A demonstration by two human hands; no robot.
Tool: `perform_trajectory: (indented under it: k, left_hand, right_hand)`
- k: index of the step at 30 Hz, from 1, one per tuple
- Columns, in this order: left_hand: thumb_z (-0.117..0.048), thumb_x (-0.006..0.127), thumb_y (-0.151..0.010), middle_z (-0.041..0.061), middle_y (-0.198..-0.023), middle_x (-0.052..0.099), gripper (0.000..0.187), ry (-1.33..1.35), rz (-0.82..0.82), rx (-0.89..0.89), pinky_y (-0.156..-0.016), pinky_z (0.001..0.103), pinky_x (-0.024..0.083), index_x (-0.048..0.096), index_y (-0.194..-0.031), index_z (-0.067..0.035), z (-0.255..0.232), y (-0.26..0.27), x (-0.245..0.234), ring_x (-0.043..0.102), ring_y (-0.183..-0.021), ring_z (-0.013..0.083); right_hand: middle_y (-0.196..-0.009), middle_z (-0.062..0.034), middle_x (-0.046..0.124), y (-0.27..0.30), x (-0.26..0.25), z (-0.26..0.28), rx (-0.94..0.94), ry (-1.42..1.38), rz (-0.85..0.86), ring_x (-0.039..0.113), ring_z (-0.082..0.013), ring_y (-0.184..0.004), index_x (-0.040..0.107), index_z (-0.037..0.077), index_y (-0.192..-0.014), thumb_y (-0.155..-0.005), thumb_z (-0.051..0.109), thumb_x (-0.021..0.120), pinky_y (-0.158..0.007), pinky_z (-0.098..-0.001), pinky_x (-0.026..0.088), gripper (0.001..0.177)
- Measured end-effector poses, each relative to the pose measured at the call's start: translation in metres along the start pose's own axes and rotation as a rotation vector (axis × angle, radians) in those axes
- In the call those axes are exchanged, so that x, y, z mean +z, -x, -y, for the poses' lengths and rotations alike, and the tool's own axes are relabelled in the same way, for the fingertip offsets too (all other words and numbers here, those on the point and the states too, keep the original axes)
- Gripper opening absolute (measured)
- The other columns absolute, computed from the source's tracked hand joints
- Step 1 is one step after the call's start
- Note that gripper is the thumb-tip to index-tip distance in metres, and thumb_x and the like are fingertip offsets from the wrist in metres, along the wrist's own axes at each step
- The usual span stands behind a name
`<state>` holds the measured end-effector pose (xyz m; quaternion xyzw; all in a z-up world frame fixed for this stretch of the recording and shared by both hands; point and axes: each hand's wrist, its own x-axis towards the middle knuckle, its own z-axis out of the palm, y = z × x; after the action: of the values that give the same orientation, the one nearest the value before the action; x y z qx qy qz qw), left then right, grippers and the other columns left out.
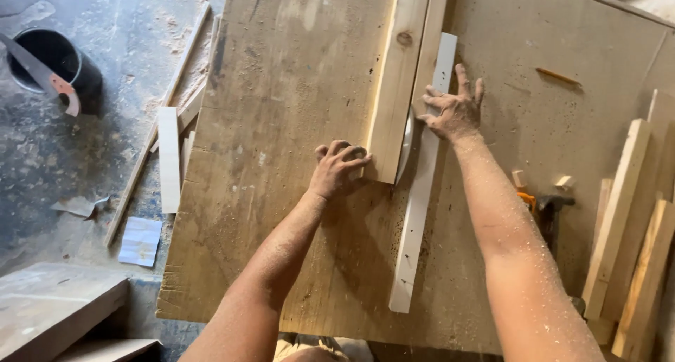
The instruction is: The person measures and marks a wooden plank with a tape measure and pencil, then uses a hammer to drive nails into a guide strip on the workbench. They then use a circular saw to cut the plank along the guide.
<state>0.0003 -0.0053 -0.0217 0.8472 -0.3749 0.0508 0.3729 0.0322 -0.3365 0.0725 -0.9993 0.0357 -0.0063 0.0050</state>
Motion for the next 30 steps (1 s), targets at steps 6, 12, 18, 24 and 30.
perform_trajectory:
  k: [6,12,18,24,30]
  left_hand:
    - [-0.052,0.079,-0.075,-0.01,-0.124,0.064,0.041,-0.003,0.018,0.003,-0.085,0.044,0.035,0.07,-0.112,-0.038,-0.007,-0.002,-0.011,0.052,-0.121,0.0232]
    - [-0.045,0.079,-0.078,-0.006,-0.132,0.06,0.042,0.108,-0.076,0.017,-0.091,0.043,0.036,0.069,-0.119,-0.04,0.005,0.002,0.0,0.054,-0.12,0.025]
    - [-0.005,0.063,-0.07,0.012,-0.141,0.05,0.072,0.019,-0.125,-0.067,-0.1,0.056,0.048,0.062,-0.136,-0.034,0.019,0.006,0.011,0.044,-0.126,0.0358]
    - [-0.019,0.067,-0.076,0.012,-0.14,0.052,0.054,-0.019,-0.288,-0.245,-0.099,0.059,0.047,0.063,-0.13,-0.018,-0.013,-0.011,-0.031,0.047,-0.126,0.0389]
    - [-0.07,0.065,-0.087,0.014,-0.143,0.053,0.07,-0.069,-0.254,-0.284,-0.104,0.059,0.043,0.06,-0.136,-0.021,-0.003,-0.009,-0.011,0.05,-0.126,0.0356]
  right_hand:
    - [-0.144,0.0149,0.064,-0.039,0.025,-0.033,-0.027,0.056,-0.005,0.021,-0.0293,-0.16,0.072,0.036,-0.13,-0.08,0.054,0.079,-0.124,-0.068,0.012,0.053]
    - [-0.149,0.0044,0.063,-0.065,0.032,-0.047,-0.171,0.134,0.03,0.06,-0.0248,-0.134,0.067,0.029,-0.142,-0.094,0.05,0.07,-0.122,-0.0582,0.031,0.052]
    - [-0.144,-0.0291,0.057,-0.076,-0.027,-0.02,-0.25,0.12,0.018,0.076,-0.045,-0.09,0.073,0.015,-0.136,-0.102,0.025,0.066,-0.065,-0.0434,0.07,0.036]
    - [-0.086,-0.0156,0.074,-0.09,-0.077,0.003,-0.086,-0.233,0.118,0.069,-0.0263,-0.062,0.072,0.003,-0.094,-0.109,0.038,0.066,-0.049,-0.0373,0.058,0.038]
    - [-0.087,-0.011,0.072,-0.119,-0.069,-0.003,0.438,-0.183,0.102,0.071,-0.0211,-0.079,0.066,0.01,-0.091,-0.088,0.029,0.091,-0.072,-0.0347,0.062,0.031]
